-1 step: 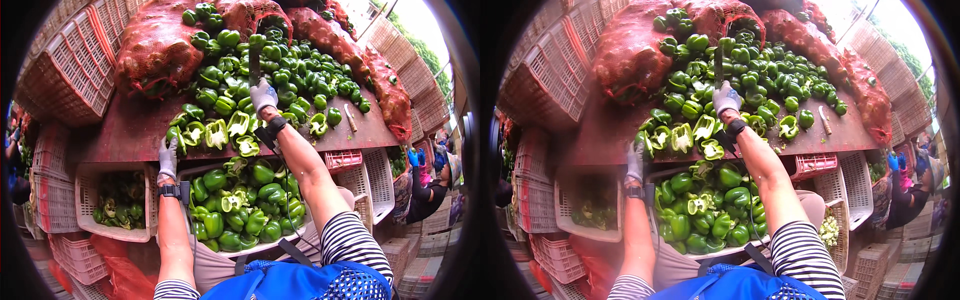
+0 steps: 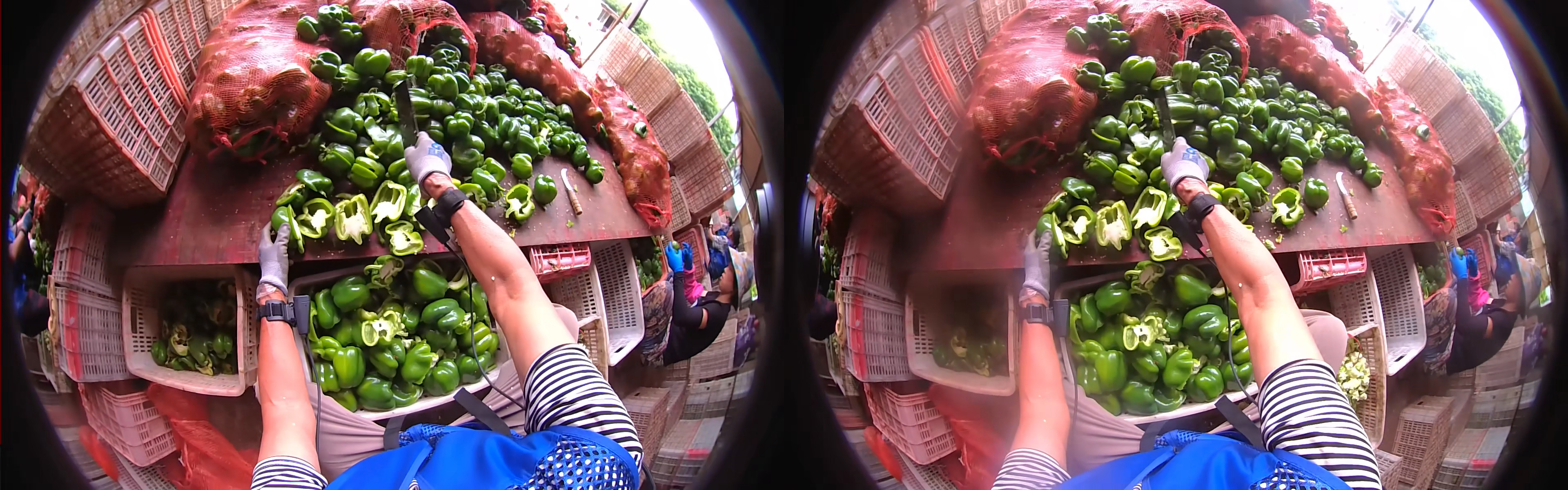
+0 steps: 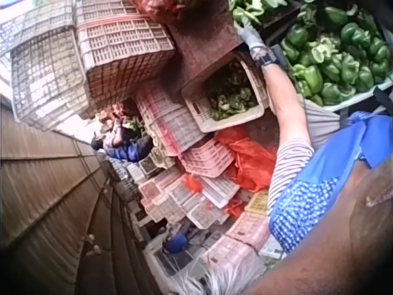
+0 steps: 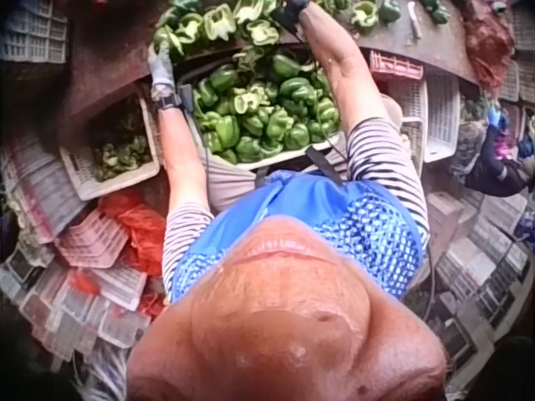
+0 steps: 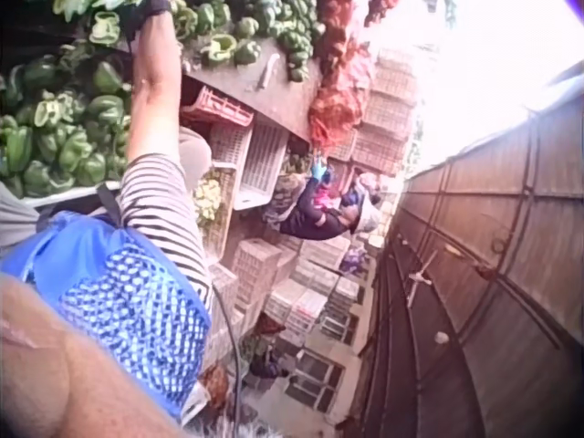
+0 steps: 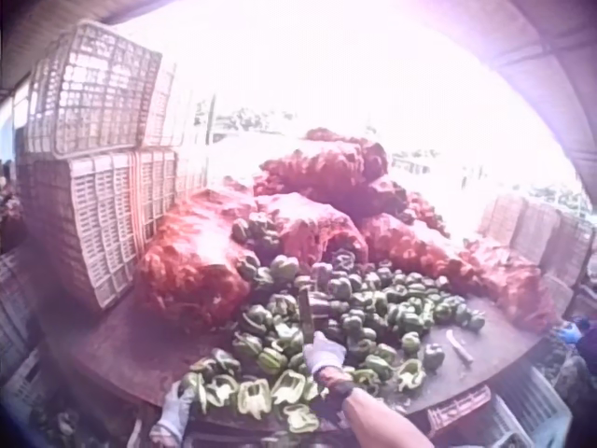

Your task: The recorder is sorting green bell peppers, removing stems and seeds with a cleaver, and placing them into a crate.

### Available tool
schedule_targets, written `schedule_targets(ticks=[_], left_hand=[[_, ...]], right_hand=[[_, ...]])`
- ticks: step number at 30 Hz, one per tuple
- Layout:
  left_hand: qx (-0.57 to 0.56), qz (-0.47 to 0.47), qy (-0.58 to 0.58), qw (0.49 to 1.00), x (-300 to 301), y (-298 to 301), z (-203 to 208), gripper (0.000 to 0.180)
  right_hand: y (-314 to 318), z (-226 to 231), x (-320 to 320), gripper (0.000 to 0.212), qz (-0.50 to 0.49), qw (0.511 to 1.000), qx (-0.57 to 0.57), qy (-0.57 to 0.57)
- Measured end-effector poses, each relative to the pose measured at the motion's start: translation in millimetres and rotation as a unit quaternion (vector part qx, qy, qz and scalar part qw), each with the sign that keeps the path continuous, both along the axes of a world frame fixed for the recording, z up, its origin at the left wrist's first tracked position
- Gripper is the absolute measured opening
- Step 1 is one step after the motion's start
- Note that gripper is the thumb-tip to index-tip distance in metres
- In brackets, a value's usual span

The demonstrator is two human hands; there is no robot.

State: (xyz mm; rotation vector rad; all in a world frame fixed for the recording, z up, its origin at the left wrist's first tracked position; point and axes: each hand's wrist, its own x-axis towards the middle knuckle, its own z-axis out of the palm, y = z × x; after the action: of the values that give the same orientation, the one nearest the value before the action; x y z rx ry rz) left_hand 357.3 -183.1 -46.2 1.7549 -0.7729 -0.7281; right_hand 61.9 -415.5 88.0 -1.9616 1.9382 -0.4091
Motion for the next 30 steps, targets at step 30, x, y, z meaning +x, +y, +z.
schedule_targets(ticks=[30], left_hand=[[-0.083,0.004,0.079,0.993,24.4,13.1,-21.8,0.054]], right_hand=[[88.7,7.8,59.1,0.047,-0.001,0.999,0.029,-0.03]])
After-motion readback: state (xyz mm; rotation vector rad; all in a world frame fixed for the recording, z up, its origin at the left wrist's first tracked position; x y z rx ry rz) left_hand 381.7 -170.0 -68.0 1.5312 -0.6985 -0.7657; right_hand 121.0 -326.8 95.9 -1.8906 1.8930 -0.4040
